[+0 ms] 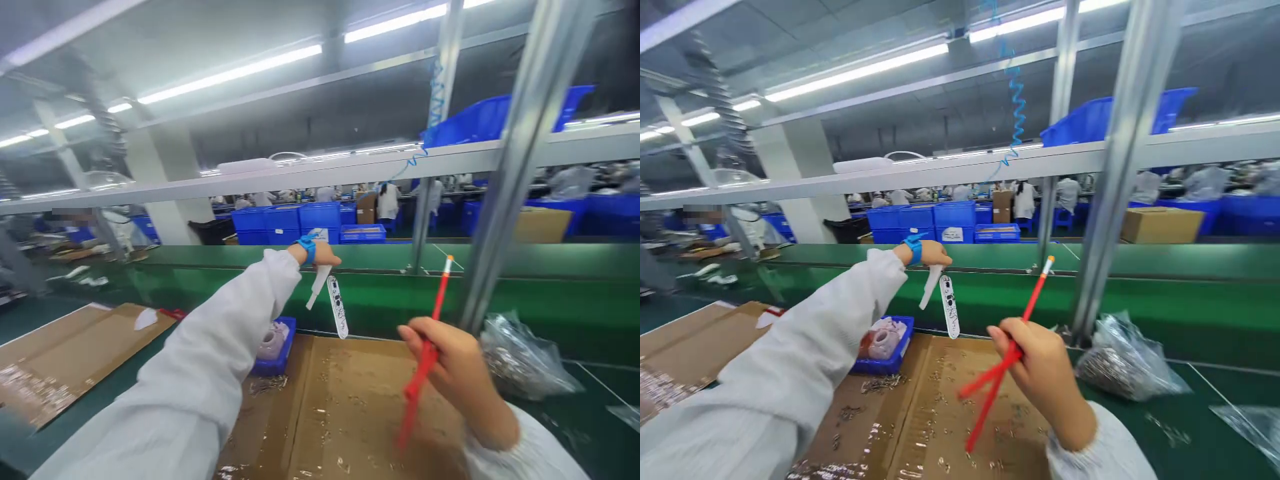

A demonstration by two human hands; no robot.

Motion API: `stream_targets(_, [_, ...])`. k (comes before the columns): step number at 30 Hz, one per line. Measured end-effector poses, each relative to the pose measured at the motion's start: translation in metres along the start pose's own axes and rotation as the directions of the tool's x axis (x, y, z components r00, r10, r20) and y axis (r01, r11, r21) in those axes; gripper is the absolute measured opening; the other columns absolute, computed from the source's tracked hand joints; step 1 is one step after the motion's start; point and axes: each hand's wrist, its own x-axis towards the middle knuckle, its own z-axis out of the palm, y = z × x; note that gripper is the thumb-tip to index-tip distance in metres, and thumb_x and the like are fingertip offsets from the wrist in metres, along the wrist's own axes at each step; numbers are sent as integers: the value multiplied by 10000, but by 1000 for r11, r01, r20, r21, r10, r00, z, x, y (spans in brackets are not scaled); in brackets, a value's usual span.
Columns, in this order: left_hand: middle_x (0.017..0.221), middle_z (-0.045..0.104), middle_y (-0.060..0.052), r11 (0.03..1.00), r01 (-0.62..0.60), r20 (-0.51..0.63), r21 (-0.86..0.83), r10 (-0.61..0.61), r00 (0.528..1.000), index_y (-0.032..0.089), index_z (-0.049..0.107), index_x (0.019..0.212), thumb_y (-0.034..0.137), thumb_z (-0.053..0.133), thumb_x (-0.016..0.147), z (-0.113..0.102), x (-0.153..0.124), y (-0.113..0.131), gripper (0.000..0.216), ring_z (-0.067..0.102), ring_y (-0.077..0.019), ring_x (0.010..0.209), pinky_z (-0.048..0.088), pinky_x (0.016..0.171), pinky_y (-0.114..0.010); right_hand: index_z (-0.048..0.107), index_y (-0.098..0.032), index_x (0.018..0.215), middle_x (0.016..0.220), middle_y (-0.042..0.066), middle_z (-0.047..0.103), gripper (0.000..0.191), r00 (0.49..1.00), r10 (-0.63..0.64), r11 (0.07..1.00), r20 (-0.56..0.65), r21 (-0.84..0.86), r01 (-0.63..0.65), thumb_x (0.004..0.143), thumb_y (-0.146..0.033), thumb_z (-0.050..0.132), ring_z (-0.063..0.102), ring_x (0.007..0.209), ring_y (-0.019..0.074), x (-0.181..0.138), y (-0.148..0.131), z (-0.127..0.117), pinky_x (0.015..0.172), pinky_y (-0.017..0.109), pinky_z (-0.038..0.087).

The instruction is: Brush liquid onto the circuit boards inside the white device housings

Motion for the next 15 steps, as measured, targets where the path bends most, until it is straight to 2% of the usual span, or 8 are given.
stream_targets(3, [681,630,-48,998,-63,119,-26,66,991,135,672,734,441,490,858,-6,-5,23,376,599,-196,645,464,604,-313,590,-191,768,613,18,581,324,995,101,992,6,-76,-101,928,-446,471,549,558,137,4,-3,12,533,229,380])
stream_targets(5, [598,605,-47,993,-96,135,-70,105,985,157,676,680,465,442,835,-8,-14,35,417,567,-194,565,414,538,-303,594,-177,783,625,31,581,371,988,153,977,-18,-148,-154,909,-504,473,556,572,151,3,-6,18,543,238,377])
stream_targets(8, [667,631,-30,977,-132,149,-168,158,976,190,671,741,479,423,808,-8,-33,50,387,529,-161,545,368,476,-270,572,-178,811,650,36,590,332,964,266,946,15,-197,-258,888,-493,500,568,581,165,4,-11,20,523,237,356])
stream_targets(11, [754,641,-23,920,-122,171,-373,198,965,192,643,770,469,449,791,-7,-50,58,339,501,-137,566,319,437,-243,513,-197,812,691,20,611,254,912,393,916,117,-134,-377,843,-440,581,570,582,160,6,-16,18,502,224,331])
stream_targets(15, [664,580,1,809,-58,241,-586,242,940,186,624,794,506,530,761,3,-58,49,335,411,-95,480,248,405,-233,400,-215,719,617,-32,570,262,857,470,880,211,-41,-473,816,-320,618,491,510,127,7,-20,21,473,207,264])
